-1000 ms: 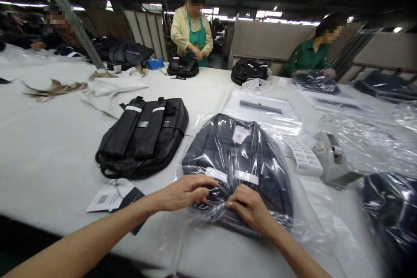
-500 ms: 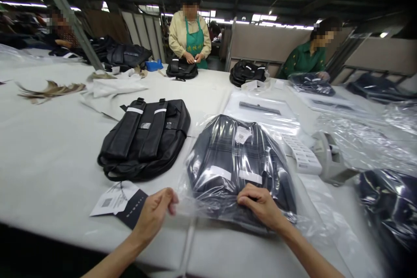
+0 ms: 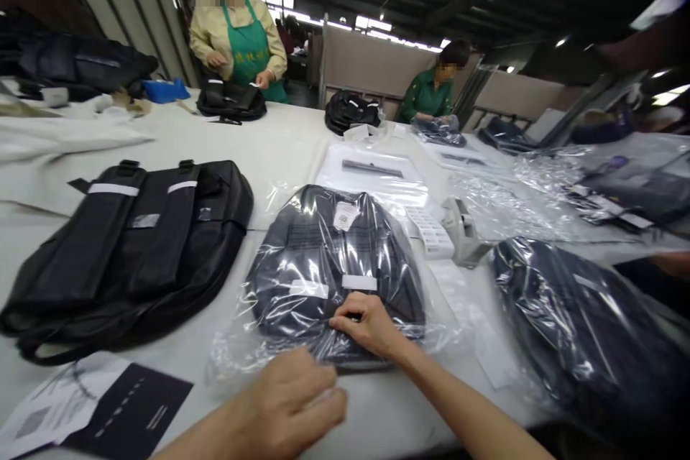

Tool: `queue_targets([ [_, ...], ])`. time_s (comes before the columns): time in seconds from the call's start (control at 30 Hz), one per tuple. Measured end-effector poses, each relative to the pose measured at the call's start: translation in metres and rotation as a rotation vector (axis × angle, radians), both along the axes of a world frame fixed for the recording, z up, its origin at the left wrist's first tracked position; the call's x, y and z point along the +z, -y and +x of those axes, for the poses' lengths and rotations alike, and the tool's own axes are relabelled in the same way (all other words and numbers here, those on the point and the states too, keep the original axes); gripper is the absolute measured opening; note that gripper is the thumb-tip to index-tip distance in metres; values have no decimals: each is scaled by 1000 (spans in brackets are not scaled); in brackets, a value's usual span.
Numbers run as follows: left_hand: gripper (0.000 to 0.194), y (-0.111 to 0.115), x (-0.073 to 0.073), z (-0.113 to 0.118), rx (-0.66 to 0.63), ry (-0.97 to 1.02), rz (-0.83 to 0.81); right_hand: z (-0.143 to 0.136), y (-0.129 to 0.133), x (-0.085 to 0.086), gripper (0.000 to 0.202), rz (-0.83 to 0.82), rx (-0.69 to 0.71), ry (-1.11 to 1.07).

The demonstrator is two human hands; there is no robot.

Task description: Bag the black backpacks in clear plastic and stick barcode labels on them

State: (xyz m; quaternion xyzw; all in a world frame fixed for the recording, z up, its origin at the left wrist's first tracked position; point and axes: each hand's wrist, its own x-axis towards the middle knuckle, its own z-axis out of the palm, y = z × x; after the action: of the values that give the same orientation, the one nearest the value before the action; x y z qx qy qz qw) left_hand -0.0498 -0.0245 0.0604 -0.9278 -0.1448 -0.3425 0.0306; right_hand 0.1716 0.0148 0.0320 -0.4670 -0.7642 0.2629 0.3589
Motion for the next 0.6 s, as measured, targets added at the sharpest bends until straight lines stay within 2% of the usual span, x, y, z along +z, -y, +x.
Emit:
queue_targets([
  [0.03, 10, -5, 0, 21, -127, -160, 27, 0, -1, 0, 12, -8, -12, -26],
  [0.07, 18, -10, -2, 40, -185, -286, 37, 1, -2, -1, 15, -30, -35, -74],
  [0.17, 55, -26, -17, 75, -122, -467, -12, 4, -10, -4, 32, -159, -138, -377],
  [0.27, 78, -31, -30, 81, 0, -580, -47, 14, -21, -4, 39, -232, -176, -734],
  [0.37, 86, -27, -34, 81, 75, -671, -77, 42, -17, 11, 37, -120, -275, -856],
  [0.4, 89, -26, -34, 82, 96, -683, -95, 55, -9, 19, 35, -35, -330, -802],
  [0.47, 92, -24, -34, 84, 113, -685, -127, 82, 15, 34, 30, 189, -363, -536],
  [0.53, 91, -23, -33, 85, 121, -685, -148, 104, 44, 41, 23, 355, -192, -112],
  [0.6, 92, -22, -32, 87, 128, -688, -153, 118, 69, 33, 29, 366, 1, 260],
])
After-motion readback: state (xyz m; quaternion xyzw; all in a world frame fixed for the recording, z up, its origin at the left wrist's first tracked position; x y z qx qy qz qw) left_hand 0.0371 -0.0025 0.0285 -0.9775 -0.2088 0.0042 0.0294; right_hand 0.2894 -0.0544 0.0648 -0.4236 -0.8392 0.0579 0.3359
